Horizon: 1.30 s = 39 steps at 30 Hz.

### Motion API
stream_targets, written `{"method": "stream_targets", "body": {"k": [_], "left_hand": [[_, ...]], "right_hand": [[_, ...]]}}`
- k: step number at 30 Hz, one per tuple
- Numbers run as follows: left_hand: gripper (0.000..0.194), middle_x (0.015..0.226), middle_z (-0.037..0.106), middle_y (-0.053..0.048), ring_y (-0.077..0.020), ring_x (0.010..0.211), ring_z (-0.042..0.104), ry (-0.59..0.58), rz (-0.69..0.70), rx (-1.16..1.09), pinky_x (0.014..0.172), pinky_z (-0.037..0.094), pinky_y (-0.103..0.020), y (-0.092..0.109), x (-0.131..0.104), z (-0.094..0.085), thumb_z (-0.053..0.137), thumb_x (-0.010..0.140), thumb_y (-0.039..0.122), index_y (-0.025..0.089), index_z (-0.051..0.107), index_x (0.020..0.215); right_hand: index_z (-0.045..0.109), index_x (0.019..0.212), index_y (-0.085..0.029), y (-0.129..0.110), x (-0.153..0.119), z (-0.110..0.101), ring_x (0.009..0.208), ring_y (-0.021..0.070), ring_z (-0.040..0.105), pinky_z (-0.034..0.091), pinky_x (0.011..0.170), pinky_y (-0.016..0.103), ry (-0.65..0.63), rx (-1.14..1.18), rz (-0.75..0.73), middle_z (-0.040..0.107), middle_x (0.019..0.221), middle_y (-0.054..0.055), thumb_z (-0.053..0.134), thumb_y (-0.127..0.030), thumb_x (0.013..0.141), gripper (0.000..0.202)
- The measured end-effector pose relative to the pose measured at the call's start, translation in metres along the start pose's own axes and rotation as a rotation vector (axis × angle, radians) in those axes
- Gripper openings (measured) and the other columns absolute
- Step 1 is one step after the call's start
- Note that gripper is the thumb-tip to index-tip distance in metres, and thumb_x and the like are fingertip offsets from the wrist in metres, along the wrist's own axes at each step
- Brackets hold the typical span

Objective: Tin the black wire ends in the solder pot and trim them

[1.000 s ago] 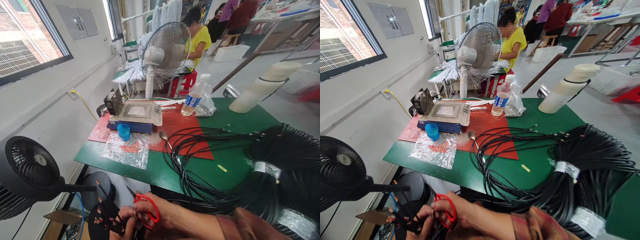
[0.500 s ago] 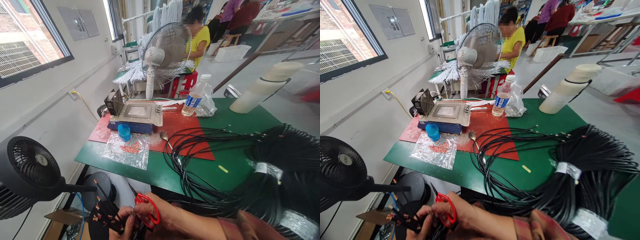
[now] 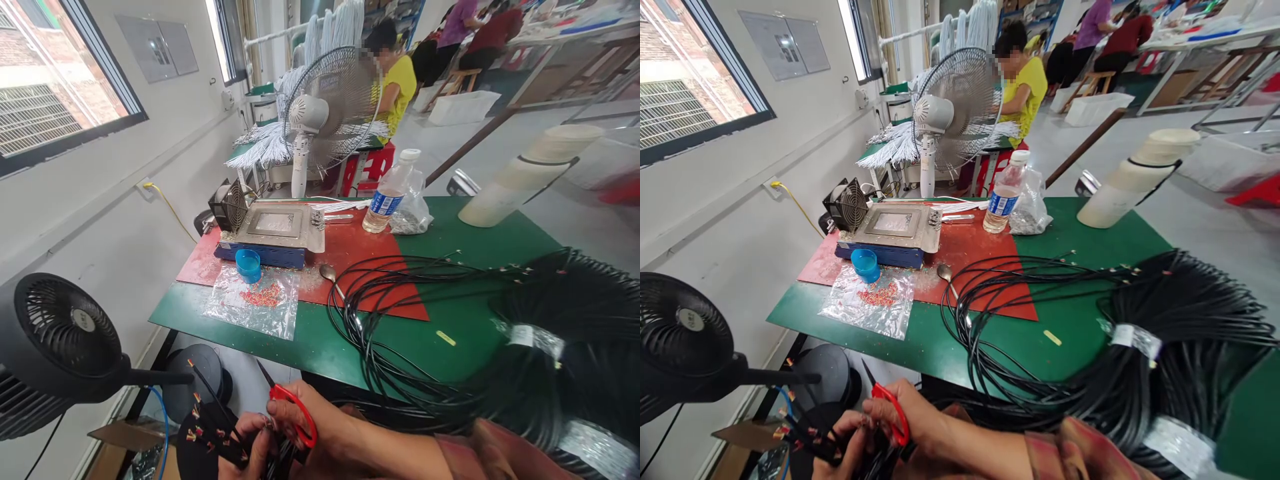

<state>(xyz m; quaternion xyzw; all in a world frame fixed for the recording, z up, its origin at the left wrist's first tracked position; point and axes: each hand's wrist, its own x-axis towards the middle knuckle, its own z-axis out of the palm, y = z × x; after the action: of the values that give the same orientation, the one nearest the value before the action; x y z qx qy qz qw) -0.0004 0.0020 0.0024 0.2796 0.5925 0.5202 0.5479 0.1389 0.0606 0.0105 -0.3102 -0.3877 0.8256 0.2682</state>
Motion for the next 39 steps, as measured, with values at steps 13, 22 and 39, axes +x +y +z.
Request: {"method": "stream_targets", "body": {"k": [13,22,39], "left_hand": [[0.017,0.048,0.055,0.005,-0.0072,0.046,0.049,-0.030,-0.048,-0.092,0.048,0.037,-0.020,-0.004,0.000,-0.003,0.071,0.058,0.035,0.021,0.065,0.067],[0.021,0.051,0.060,0.003,-0.0084,0.046,0.050,0.017,-0.073,-0.126,0.047,0.037,-0.020,-0.005,-0.001,-0.003,0.072,0.056,0.036,0.020,0.065,0.068],[0.022,0.046,0.059,0.002,-0.0071,0.043,0.049,-0.042,-0.165,-0.137,0.046,0.034,-0.019,-0.008,-0.002,-0.005,0.068,0.061,0.038,0.019,0.063,0.071]], "right_hand": [[0.051,0.048,-0.014,-0.006,-0.001,0.003,0.034,0.0048,0.035,0.022,0.036,0.019,-0.040,-0.028,0.050,0.045,0.039,-0.004,0.061,-0.048,0.069,0.040],[0.053,0.053,-0.013,0.001,0.000,0.005,0.035,0.0057,0.036,0.023,0.037,0.019,-0.056,-0.008,0.074,0.046,0.043,-0.002,0.059,-0.047,0.071,0.039],[0.048,0.050,-0.014,0.008,0.003,-0.001,0.035,0.0064,0.037,0.025,0.037,0.019,-0.030,0.021,0.050,0.043,0.039,-0.004,0.057,-0.045,0.073,0.040]]}}
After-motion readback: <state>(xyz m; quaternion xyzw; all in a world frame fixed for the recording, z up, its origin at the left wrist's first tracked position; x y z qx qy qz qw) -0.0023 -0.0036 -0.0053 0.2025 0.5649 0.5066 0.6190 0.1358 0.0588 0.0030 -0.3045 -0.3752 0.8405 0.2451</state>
